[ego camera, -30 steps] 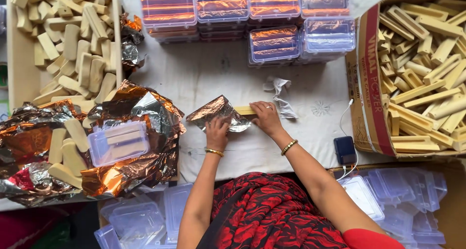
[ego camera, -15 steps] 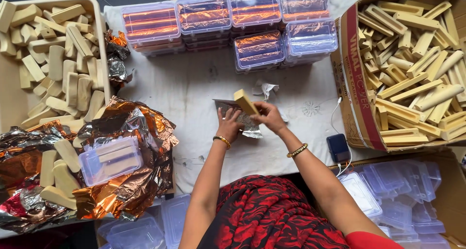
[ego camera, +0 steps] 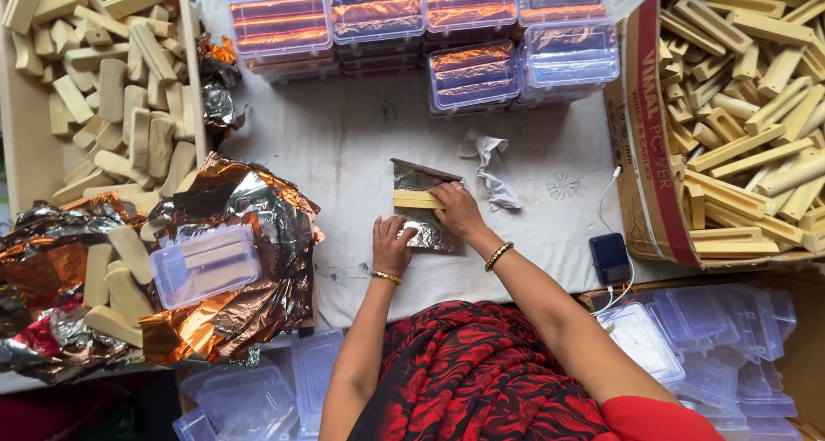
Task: The person wipes wooden blocks with a cloth and wraps them in foil before placing them into plastic cases and larger boxes.
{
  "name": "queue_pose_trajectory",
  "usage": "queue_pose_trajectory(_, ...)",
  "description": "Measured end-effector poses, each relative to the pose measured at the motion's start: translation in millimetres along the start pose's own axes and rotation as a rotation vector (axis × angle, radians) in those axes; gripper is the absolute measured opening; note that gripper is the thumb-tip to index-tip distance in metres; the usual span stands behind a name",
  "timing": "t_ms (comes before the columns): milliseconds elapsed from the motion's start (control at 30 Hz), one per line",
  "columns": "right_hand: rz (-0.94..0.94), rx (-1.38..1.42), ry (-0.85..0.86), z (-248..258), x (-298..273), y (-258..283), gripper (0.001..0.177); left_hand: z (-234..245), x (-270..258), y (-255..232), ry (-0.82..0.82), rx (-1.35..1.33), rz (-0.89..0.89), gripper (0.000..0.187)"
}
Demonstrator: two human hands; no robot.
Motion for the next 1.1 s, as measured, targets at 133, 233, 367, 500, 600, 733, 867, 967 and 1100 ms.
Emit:
queue_pose_trajectory(133, 0.027, -0.003, -0.003, -3, -8, 12, 0.052, 9, -4, -2, -0.027, -0.005, 0.011, 0.023)
queue_pose_trajectory(233, 0.056, -0.025, 0.004, -7, -15, 12, 0.052, 8, -6, 0, -0.033, -0.005, 0.018, 0.018)
queue_pose_trajectory(367, 0.039, -0.019, 0.030, -8, -24, 6, 0.052, 2, -10, 4, -0.019, 0.018, 0.009, 0.014)
queue_pose_trajectory(500, 0.072, -0.026, -0.019, -7, -34, -1, 0.052, 3, -12, 5, -0.043, 0.026, -0.023, 0.011)
queue_pose_trajectory(600, 0.027, -0.025, 0.042, -17, -38, -8, 0.051, 17, -2, -4, -0.063, 0.012, -0.063, 0.011)
queue_pose_trajectory(733, 0.033, -0.059, 0.081, -26, -43, -24, 0.055, 20, 3, -4, -0.048, -0.051, -0.062, 0.013)
queue_pose_trajectory(867, 0.041, -0.028, -0.071, 18, -51, -13, 0.066, 16, 2, 6, -0.034, -0.126, -0.005, 0.020)
queue_pose_trajectory(967, -0.072, 0.032, 0.008, 6, -61, -38, 0.061, 23, 6, 5, -0.031, -0.107, -0.013, 0.018)
queue_pose_trajectory(1100, -0.080, 0.072, 0.033, -1, -59, -44, 0.052, 35, 21, -1, -0.035, -0.083, -0.062, 0.012)
Point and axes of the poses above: each hand's wrist, its own x-axis towards the middle knuckle, its own z-axis out of the back of the hand, y = z × x, the point moved 8 cm from there along x, towards the middle knuckle, and after that the axes turned 6 degrees about -z, right-handed, at the moved point
